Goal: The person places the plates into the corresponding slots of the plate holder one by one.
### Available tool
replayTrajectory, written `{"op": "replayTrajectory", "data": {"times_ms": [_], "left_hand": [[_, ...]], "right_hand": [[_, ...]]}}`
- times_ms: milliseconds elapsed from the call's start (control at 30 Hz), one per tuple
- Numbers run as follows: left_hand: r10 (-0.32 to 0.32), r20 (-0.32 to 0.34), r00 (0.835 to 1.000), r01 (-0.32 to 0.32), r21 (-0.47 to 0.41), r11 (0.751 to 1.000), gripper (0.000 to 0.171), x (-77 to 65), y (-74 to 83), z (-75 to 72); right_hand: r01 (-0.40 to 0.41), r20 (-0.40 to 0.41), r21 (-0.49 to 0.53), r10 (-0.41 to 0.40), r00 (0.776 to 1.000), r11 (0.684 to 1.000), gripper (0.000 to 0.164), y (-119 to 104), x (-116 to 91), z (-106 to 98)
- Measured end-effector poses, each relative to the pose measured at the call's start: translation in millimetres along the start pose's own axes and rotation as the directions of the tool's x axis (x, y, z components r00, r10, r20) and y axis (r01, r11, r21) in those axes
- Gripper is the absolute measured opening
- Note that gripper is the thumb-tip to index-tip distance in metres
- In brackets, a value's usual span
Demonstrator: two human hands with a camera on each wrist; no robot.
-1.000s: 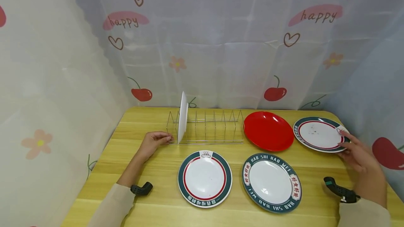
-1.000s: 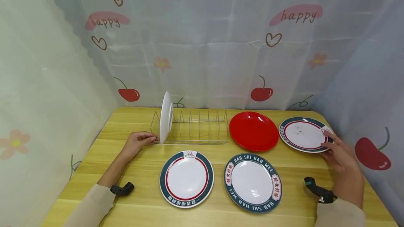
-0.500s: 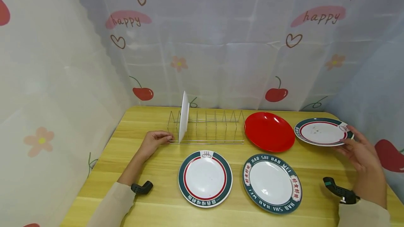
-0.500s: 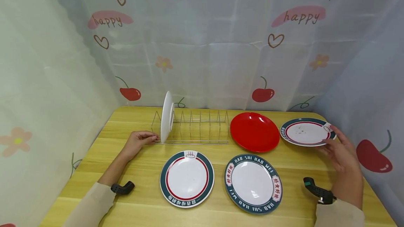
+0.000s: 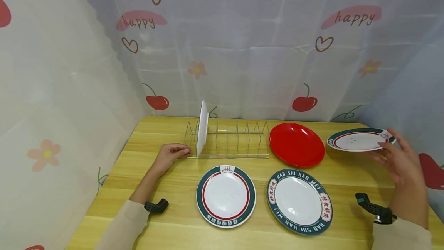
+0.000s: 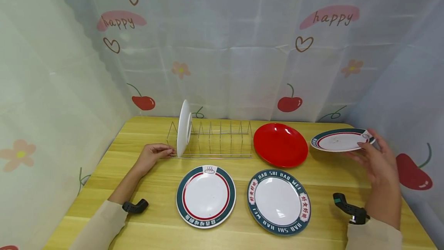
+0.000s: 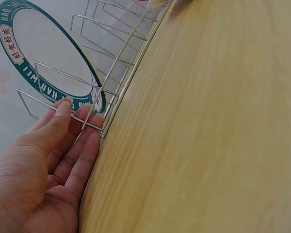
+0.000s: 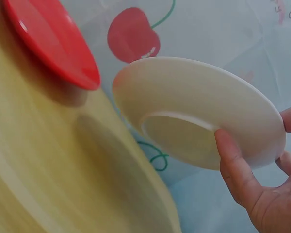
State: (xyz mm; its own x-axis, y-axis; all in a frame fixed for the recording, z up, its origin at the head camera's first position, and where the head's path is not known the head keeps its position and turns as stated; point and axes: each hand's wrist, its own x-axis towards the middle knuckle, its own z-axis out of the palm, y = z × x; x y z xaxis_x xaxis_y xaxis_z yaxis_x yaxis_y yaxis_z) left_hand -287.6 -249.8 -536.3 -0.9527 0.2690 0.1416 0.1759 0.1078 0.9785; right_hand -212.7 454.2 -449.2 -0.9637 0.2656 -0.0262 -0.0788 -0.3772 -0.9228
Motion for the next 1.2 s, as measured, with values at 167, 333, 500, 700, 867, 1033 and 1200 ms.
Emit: {"op": "replayTrajectory", "data": {"times_ms": [167,333,500,700,867,1033,1200], "left_hand": [[0.0,0.004,1.0,0.0,-0.004,1.0,0.021,-0.2,0.1,0.1],[0.004,0.005,1.0,-0.004,-0.002,1.0,0.021,-0.8,0.6,0.3],[0.012,0.003,1.0,-0.012,-0.007,1.0,0.021,-1.2,2.9,0.9],[0.013,-0.001,1.0,-0.013,-0.017,1.0,0.02,-1.8,4.6,2.2],[0.009,0.005,1.0,-0.009,-0.024,1.0,0.021,-1.1,3.6,2.7],[0.009,0.0,1.0,-0.009,-0.006,1.0,0.02,-0.7,2.9,2.1],[0.01,-0.003,1.0,-0.01,0.006,1.0,0.02,-1.4,1.9,1.4]], "right_hand": [[0.075,0.014,-0.065,-0.074,0.997,0.995,0.07,-10.6,-5.9,16.9],[0.109,0.049,-0.11,-0.104,0.993,0.988,0.066,-19.6,-10.6,32.5],[0.132,0.081,-0.135,-0.122,0.989,0.982,0.064,-25.9,-16.0,49.6],[0.151,0.125,-0.143,-0.133,0.983,0.978,0.061,-31.0,-21.2,68.0],[0.17,0.171,-0.159,-0.143,0.975,0.973,0.06,-34.3,-26.0,80.4],[0.181,0.237,-0.118,-0.149,0.96,0.976,0.058,-37.6,-30.8,94.2],[0.205,0.294,-0.113,-0.164,0.941,0.972,0.056,-39.5,-35.3,110.7]]}}
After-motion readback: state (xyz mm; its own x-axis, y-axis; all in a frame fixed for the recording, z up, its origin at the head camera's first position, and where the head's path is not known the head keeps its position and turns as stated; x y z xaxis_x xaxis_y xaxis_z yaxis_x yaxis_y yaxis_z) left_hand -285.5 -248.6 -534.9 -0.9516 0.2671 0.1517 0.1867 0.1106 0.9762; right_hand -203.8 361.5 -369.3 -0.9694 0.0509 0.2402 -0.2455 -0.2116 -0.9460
